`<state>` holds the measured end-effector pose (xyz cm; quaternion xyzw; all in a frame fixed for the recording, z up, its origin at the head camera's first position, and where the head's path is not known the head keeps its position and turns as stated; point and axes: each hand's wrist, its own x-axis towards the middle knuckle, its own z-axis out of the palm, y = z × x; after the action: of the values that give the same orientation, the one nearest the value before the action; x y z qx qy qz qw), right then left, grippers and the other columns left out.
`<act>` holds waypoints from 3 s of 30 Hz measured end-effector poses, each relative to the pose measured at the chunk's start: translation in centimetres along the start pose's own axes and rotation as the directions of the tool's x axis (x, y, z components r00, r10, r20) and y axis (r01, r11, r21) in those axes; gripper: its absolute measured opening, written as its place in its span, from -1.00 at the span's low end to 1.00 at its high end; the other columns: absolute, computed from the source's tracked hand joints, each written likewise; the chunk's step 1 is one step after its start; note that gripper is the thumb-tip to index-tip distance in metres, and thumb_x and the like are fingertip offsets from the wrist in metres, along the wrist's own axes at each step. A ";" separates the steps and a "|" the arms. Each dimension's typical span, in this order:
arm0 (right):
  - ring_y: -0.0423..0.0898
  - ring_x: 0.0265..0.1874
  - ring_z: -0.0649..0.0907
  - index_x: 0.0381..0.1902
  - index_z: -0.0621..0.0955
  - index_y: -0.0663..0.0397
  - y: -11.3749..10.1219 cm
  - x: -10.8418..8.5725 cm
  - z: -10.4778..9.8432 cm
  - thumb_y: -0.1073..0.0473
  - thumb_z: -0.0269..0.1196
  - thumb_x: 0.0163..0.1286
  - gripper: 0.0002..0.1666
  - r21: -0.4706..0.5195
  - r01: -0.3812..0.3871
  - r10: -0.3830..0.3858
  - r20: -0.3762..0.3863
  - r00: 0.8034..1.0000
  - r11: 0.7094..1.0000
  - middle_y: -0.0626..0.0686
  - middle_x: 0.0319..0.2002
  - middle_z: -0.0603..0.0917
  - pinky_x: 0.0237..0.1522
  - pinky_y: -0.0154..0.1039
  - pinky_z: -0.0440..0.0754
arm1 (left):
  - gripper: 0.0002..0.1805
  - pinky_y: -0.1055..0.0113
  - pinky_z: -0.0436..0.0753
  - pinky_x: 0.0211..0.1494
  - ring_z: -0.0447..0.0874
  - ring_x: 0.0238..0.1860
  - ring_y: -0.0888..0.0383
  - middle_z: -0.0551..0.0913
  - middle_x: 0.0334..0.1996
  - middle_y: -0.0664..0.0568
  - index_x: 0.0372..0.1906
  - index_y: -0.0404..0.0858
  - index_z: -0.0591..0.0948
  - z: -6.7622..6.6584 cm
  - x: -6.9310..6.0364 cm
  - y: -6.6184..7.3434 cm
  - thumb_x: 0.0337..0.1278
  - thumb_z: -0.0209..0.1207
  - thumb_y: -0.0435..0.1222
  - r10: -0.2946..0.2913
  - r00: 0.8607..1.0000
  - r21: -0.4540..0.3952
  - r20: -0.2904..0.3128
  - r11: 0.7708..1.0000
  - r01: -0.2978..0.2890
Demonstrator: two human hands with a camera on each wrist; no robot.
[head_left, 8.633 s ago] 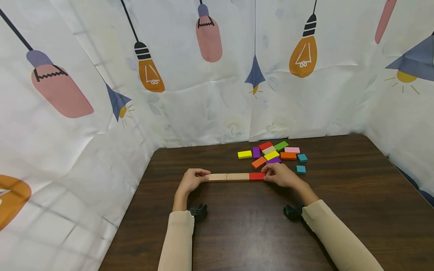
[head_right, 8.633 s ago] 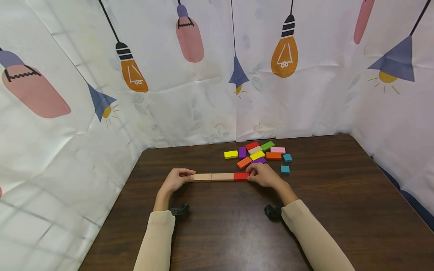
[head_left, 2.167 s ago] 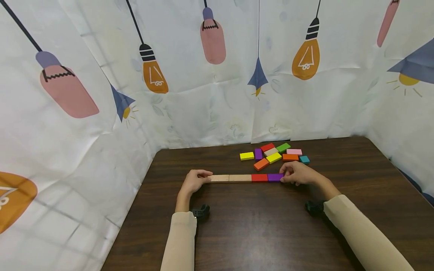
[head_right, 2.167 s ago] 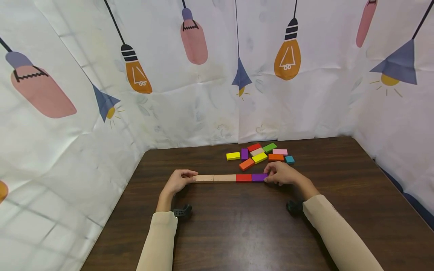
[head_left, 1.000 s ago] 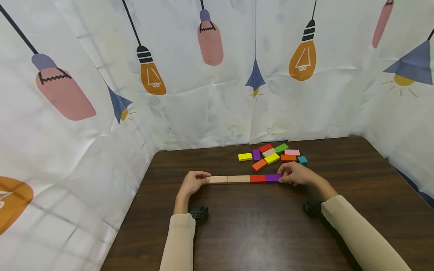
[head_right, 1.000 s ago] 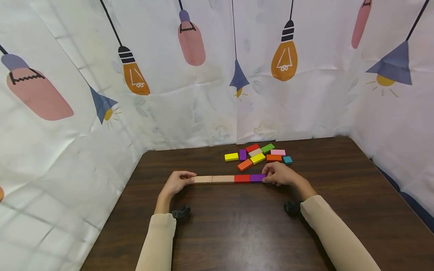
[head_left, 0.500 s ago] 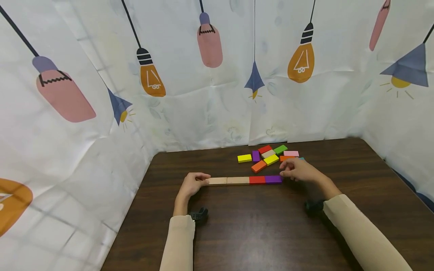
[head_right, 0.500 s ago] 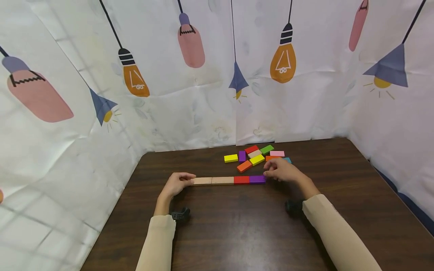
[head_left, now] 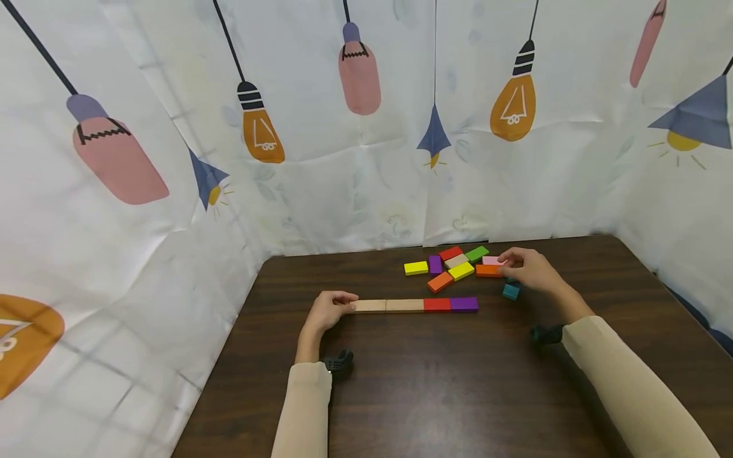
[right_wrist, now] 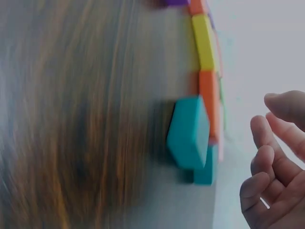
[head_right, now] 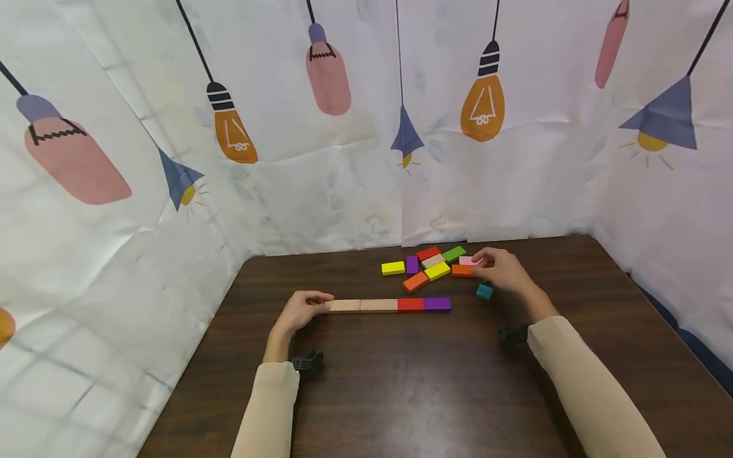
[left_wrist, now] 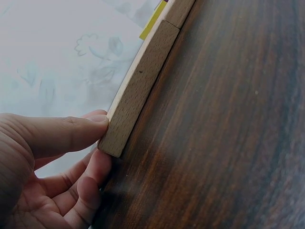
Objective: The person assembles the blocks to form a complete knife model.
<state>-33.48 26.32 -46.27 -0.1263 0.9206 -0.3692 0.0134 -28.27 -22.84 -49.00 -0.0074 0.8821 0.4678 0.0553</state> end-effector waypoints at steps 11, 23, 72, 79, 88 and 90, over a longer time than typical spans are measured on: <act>0.06 -0.12 0.63 0.14 0.63 0.21 2.2 1.8 -0.6 0.16 0.37 0.40 -0.59 -0.030 -0.013 0.015 0.069 0.998 0.999 0.20 -0.07 0.72 -0.06 -0.13 0.60 | -0.81 0.19 0.62 -0.09 0.61 -0.18 0.09 0.73 -0.14 -0.02 -0.04 -0.10 0.82 0.1 0.0 0.0 0.29 0.35 -0.30 -0.002 1.000 0.013 -0.011 1.000 0.002; 0.11 -0.08 0.57 0.11 0.64 0.20 3.1 2.7 0.1 0.13 0.40 0.37 -0.58 -0.071 0.001 0.006 0.095 0.995 0.997 0.21 -0.06 0.69 0.03 0.04 0.54 | -0.81 0.18 0.63 -0.09 0.62 -0.19 0.11 0.73 -0.15 -0.02 -0.05 -0.09 0.82 0.2 0.0 0.0 0.28 0.35 -0.30 0.020 1.000 0.013 -0.014 1.000 -0.020; -0.04 -0.32 0.57 0.08 0.69 0.26 1.9 2.7 1.0 0.22 0.42 0.27 -0.58 -0.214 0.098 -0.088 0.055 0.995 0.972 0.07 -0.29 0.72 -0.25 -0.21 0.51 | -0.82 0.17 0.62 -0.09 0.60 -0.18 0.09 0.71 -0.13 -0.03 -0.05 -0.10 0.82 0.2 0.0 0.1 0.29 0.35 -0.30 0.010 1.000 0.022 -0.018 1.000 -0.010; -0.06 -0.33 0.55 0.09 0.68 0.29 1.1 1.8 0.7 0.18 0.45 0.26 -0.52 -0.211 0.104 -0.094 0.058 0.994 0.972 0.06 -0.31 0.70 -0.28 -0.21 0.52 | -0.81 0.20 0.61 -0.11 0.60 -0.18 0.09 0.71 -0.13 -0.03 -0.05 -0.10 0.82 0.3 0.0 0.0 0.29 0.35 -0.30 0.010 1.000 0.030 -0.020 1.000 -0.009; -0.07 -0.40 0.49 -0.05 0.70 0.13 0.6 0.2 0.7 0.19 0.44 0.28 -0.70 -0.174 0.086 -0.074 0.069 0.995 0.981 -0.02 -0.40 0.62 -0.29 -0.21 0.44 | -0.82 0.18 0.61 -0.08 0.60 -0.16 0.08 0.72 -0.13 -0.02 -0.06 -0.08 0.82 0.3 0.2 0.0 0.28 0.36 -0.29 0.009 1.000 0.036 -0.027 0.999 -0.008; -0.08 -0.41 0.48 -0.06 0.70 0.12 0.6 -0.3 0.7 0.19 0.44 0.27 -0.71 -0.170 0.095 -0.084 0.070 0.994 0.981 -0.05 -0.41 0.63 -0.31 -0.22 0.42 | -0.82 0.18 0.61 -0.08 0.59 -0.16 0.08 0.72 -0.13 -0.02 -0.06 -0.08 0.82 0.3 0.2 0.0 0.28 0.36 -0.28 0.007 1.000 0.039 -0.026 0.999 -0.006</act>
<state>-33.28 26.30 -47.22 -0.1798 0.9418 -0.2838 0.0144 -28.41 -22.61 -49.18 -0.0098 0.8917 0.4506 0.0423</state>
